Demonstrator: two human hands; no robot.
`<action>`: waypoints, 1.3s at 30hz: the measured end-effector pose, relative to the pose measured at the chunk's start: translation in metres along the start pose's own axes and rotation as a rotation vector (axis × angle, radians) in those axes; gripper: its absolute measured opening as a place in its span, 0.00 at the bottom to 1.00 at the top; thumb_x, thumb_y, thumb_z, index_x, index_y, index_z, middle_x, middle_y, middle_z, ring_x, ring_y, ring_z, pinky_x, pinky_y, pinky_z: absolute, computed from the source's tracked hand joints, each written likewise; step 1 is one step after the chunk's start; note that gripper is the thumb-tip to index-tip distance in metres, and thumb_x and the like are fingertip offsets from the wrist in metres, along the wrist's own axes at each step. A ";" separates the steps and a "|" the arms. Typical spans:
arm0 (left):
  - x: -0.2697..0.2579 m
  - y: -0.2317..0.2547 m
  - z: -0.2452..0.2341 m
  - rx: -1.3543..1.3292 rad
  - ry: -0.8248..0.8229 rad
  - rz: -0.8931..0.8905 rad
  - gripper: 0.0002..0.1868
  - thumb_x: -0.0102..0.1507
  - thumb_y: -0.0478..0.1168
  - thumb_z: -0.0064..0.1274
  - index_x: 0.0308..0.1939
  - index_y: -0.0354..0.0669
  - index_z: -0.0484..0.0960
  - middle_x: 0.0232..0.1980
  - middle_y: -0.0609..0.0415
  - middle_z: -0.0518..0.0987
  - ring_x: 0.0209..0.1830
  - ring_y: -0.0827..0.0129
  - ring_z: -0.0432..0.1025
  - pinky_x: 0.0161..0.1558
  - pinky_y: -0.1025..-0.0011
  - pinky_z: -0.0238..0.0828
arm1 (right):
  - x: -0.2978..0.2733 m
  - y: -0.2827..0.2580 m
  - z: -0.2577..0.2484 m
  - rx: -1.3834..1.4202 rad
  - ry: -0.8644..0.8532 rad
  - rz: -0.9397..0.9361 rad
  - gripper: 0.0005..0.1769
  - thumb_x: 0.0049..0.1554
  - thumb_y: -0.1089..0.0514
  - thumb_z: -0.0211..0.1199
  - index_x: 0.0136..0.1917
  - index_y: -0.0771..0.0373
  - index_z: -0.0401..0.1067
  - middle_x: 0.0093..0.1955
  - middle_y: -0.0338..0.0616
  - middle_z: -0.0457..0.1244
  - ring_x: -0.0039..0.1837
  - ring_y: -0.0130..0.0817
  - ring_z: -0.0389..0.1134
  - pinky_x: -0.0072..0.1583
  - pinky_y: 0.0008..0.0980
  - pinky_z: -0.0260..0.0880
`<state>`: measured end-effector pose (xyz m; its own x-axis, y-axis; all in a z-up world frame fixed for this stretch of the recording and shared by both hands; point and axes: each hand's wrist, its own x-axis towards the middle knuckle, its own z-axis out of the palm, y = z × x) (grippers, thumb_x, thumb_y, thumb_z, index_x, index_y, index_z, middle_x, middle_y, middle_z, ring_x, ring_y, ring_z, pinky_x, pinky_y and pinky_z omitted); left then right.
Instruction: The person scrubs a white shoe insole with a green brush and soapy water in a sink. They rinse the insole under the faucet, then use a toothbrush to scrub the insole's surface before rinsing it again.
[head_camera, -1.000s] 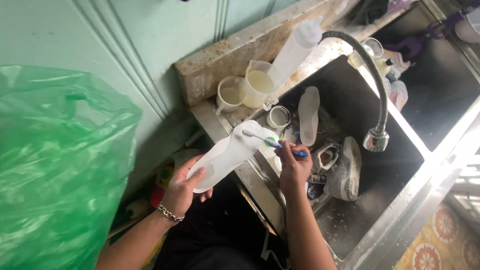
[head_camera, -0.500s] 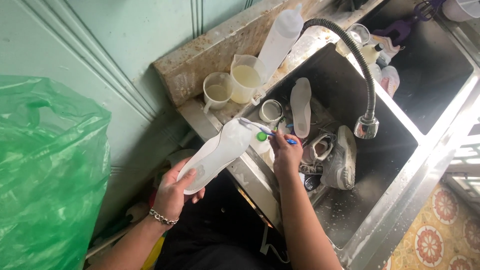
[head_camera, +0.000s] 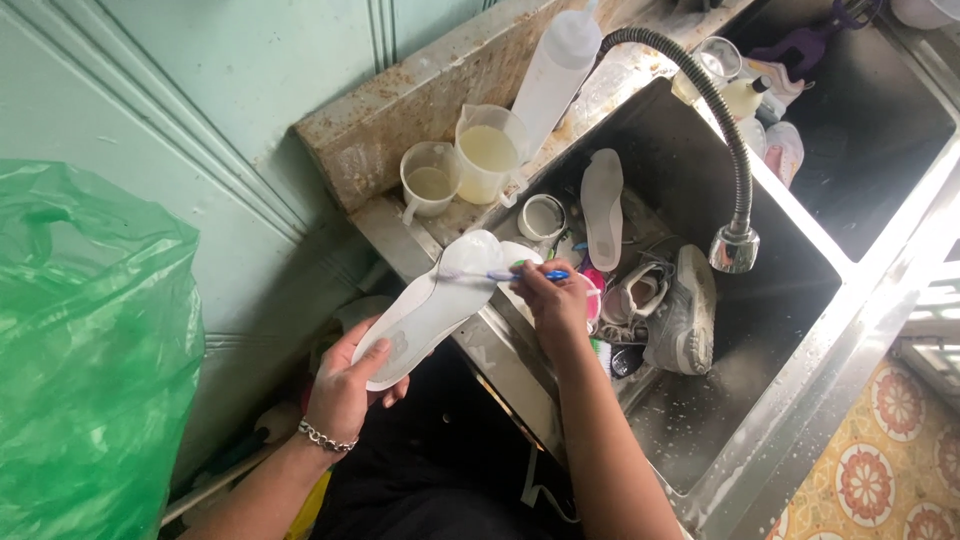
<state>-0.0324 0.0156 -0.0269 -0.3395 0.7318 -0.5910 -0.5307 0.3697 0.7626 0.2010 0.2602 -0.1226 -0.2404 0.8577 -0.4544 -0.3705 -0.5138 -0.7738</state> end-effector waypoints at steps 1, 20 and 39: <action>0.001 -0.003 -0.001 0.000 0.001 -0.002 0.27 0.77 0.42 0.52 0.76 0.33 0.86 0.53 0.27 0.98 0.23 0.54 0.76 0.24 0.63 0.66 | -0.002 -0.003 -0.001 0.000 0.001 0.002 0.13 0.71 0.78 0.71 0.51 0.64 0.74 0.56 0.74 0.79 0.59 0.62 0.86 0.58 0.44 0.95; 0.020 -0.038 -0.008 -0.103 -0.072 0.203 0.24 0.80 0.36 0.50 0.79 0.27 0.83 0.28 0.28 0.87 0.20 0.49 0.84 0.17 0.64 0.76 | -0.014 0.012 0.005 -0.139 -0.056 -0.213 0.15 0.73 0.67 0.77 0.58 0.55 0.70 0.52 0.63 0.80 0.44 0.45 0.85 0.50 0.36 0.90; 0.036 -0.047 0.005 -0.076 -0.045 0.185 0.26 0.81 0.36 0.51 0.80 0.24 0.81 0.33 0.31 0.89 0.22 0.53 0.85 0.19 0.67 0.76 | 0.009 0.023 -0.029 -0.102 0.098 -0.238 0.15 0.76 0.64 0.76 0.64 0.59 0.68 0.54 0.65 0.80 0.45 0.48 0.85 0.54 0.40 0.93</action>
<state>-0.0157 0.0278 -0.0821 -0.4028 0.8086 -0.4289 -0.5204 0.1832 0.8341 0.2165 0.2564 -0.1571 -0.0677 0.9543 -0.2910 -0.3127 -0.2973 -0.9021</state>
